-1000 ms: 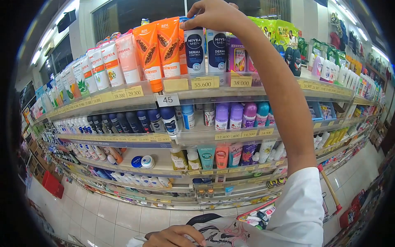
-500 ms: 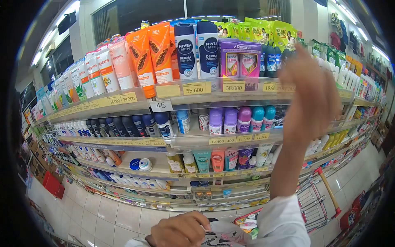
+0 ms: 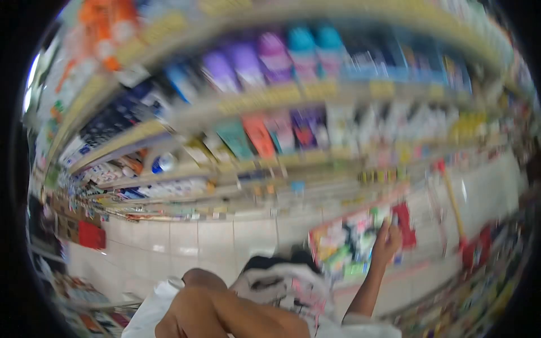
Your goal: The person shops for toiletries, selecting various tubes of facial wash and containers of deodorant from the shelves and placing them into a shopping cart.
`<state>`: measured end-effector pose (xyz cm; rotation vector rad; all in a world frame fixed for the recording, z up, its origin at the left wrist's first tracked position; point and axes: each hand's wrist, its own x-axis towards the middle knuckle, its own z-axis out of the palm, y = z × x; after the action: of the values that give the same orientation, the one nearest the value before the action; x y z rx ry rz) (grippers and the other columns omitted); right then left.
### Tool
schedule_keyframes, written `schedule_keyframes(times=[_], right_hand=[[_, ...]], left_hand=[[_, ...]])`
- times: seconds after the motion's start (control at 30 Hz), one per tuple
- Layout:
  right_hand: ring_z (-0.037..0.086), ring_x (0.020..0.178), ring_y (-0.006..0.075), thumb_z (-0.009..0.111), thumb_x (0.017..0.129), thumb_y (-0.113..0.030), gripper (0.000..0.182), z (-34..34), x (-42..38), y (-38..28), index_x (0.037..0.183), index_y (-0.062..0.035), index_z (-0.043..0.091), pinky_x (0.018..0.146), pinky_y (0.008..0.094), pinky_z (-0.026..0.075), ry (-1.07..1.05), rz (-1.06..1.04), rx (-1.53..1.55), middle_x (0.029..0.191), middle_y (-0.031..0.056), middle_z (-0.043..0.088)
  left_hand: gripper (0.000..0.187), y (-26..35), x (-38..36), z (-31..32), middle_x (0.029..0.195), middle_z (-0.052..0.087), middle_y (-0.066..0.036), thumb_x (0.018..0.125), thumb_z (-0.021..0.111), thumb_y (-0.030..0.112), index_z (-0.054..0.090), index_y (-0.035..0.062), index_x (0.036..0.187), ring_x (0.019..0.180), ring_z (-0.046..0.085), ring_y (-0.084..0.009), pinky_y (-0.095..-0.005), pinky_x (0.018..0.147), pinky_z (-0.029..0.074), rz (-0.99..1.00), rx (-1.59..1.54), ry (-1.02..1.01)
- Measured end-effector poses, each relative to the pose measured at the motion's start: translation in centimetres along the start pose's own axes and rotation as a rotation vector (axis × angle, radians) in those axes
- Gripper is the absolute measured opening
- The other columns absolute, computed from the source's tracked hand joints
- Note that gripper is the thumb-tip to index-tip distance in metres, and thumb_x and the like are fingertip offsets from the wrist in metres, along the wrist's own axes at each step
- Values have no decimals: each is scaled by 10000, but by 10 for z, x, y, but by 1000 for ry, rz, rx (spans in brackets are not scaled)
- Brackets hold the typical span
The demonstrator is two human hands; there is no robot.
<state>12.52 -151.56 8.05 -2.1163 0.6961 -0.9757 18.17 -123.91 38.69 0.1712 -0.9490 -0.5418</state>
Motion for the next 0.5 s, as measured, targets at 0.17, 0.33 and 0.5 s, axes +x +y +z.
schedule_keyframes(times=[0.17,0.33,0.5], right_hand=[[434,576,94,552,966,-279,440,-81,-70,42,620,-9,518,595,268,364,71,419,-11,571,22,503],[431,578,84,559,960,-294,455,-130,-141,77,602,-17,517,611,263,366,155,532,-77,555,17,494],[506,585,108,569,938,-218,366,-137,-186,75,656,15,559,605,289,409,-129,532,-90,581,59,555]], left_hand=[[277,-40,-47,4,607,438,-47,969,478,227,468,84,731,622,508,-228,-398,588,432,-192,388,586],[264,-74,-65,60,696,582,-116,936,563,223,512,46,746,595,547,-236,-406,577,460,-401,433,798],[492,-88,-113,32,957,621,-212,872,672,396,666,-90,944,853,611,-300,-380,707,502,-53,-144,-51]])
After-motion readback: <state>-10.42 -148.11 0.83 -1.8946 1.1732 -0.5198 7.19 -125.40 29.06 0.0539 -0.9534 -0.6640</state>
